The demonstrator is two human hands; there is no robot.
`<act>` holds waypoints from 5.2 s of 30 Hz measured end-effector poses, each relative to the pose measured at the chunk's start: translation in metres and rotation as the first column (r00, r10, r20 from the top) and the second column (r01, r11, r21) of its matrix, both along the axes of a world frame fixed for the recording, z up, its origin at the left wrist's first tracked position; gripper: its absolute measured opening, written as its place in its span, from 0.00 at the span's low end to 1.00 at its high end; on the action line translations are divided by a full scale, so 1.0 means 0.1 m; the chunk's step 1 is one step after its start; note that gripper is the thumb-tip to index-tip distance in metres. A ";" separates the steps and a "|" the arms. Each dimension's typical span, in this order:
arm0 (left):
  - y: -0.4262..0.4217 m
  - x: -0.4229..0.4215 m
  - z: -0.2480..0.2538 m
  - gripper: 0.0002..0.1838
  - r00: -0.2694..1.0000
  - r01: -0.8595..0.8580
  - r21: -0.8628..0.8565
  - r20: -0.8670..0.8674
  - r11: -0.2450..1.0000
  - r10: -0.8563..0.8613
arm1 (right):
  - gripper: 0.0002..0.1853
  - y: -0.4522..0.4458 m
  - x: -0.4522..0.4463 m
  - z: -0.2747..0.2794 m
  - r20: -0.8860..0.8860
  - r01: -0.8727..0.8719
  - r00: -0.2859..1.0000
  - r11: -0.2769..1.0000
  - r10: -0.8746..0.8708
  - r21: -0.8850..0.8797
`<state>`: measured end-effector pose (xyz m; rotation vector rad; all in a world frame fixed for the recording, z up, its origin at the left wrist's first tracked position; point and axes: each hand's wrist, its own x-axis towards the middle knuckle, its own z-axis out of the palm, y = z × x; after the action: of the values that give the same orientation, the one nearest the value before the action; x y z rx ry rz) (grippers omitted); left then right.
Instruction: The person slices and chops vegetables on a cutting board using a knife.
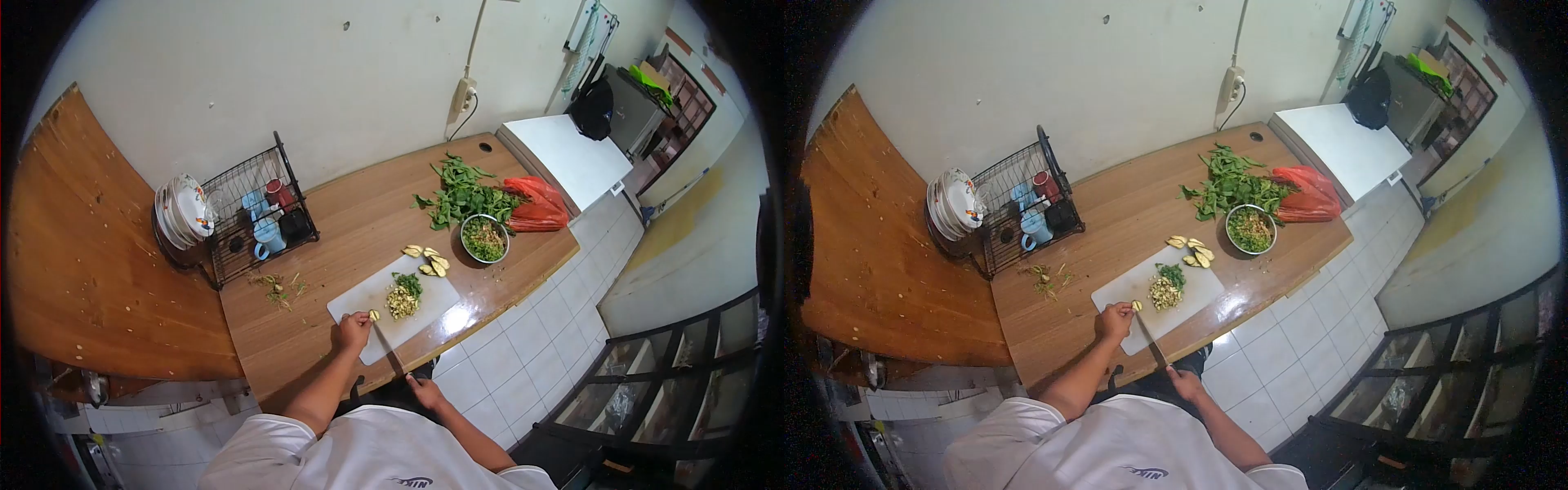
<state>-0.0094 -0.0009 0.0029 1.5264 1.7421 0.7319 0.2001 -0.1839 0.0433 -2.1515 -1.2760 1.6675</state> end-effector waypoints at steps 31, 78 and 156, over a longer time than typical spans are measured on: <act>0.25 0.08 0.65 0.22 0.964 0.083 -0.264 -0.224 0.961 -0.145 | 0.41 -0.50 0.17 0.12 -0.057 0.248 0.968 0.967 -0.245 0.055; 0.33 -0.09 0.37 0.17 0.942 0.265 -0.059 -0.196 0.962 -0.272 | 0.39 0.12 -0.36 -0.23 -0.073 0.211 0.976 0.971 -0.204 0.111; 0.23 -0.20 0.33 0.10 0.935 0.266 -0.044 -0.233 0.963 -0.269 | 0.39 0.27 -0.16 0.05 0.035 0.041 0.998 0.996 -0.044 0.085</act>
<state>-0.0290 0.0221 0.0355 1.8594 1.6530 0.4134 0.1846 -0.1567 0.0483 -2.1543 -1.2770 1.5366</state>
